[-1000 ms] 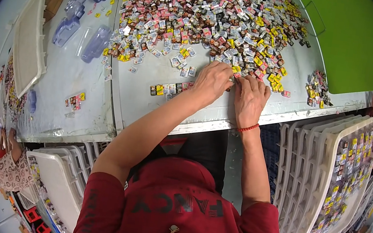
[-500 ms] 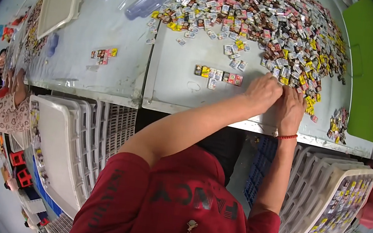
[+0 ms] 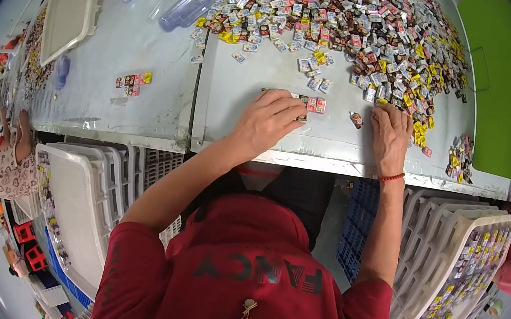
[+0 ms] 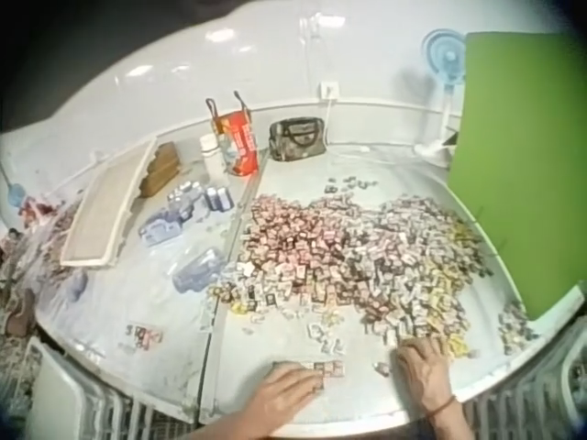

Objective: Sort and arrange small plastic toy components onto a tray for packaging.

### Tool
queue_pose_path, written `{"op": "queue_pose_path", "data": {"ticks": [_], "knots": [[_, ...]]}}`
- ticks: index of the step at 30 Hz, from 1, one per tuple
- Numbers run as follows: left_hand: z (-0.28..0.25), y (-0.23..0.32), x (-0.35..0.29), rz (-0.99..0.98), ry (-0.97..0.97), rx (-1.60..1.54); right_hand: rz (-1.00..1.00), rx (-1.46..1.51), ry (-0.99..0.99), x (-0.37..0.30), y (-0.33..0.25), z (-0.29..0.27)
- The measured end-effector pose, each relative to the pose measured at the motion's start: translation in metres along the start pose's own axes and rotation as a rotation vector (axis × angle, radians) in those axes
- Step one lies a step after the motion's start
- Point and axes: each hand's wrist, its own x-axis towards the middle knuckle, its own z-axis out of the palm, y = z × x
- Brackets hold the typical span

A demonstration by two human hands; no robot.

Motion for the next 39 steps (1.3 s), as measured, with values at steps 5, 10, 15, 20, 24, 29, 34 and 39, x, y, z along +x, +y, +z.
{"op": "queue_pose_path", "data": {"ticks": [5,10,15,20,24,29,34,39], "knots": [[0.008,-0.017,-0.01,0.09,-0.036,0.005,0.066,-0.075,0.023,-0.015,-0.009,-0.001],[0.014,-0.024,-0.021,0.089,-0.016,0.007,0.123,-0.118,-0.001,-0.021,-0.012,0.001],[0.018,-0.024,-0.023,0.067,-0.002,-0.052,0.075,0.053,0.178,-0.018,-0.022,0.0],[0.012,-0.023,-0.021,0.06,-0.007,-0.117,-0.023,0.225,0.195,0.0,-0.066,0.0],[0.007,-0.025,-0.023,0.06,-0.036,-0.104,0.154,0.127,0.215,-0.017,-0.058,0.006],[-0.001,-0.012,-0.015,0.091,-0.056,-0.034,0.257,0.083,0.208,-0.041,-0.041,0.0],[0.0,-0.014,-0.02,0.107,-0.17,-0.006,0.276,0.069,0.162,-0.038,-0.04,-0.008],[0.003,-0.02,-0.026,0.094,-0.14,-0.057,0.181,-0.077,0.105,-0.013,-0.021,-0.001]]}}
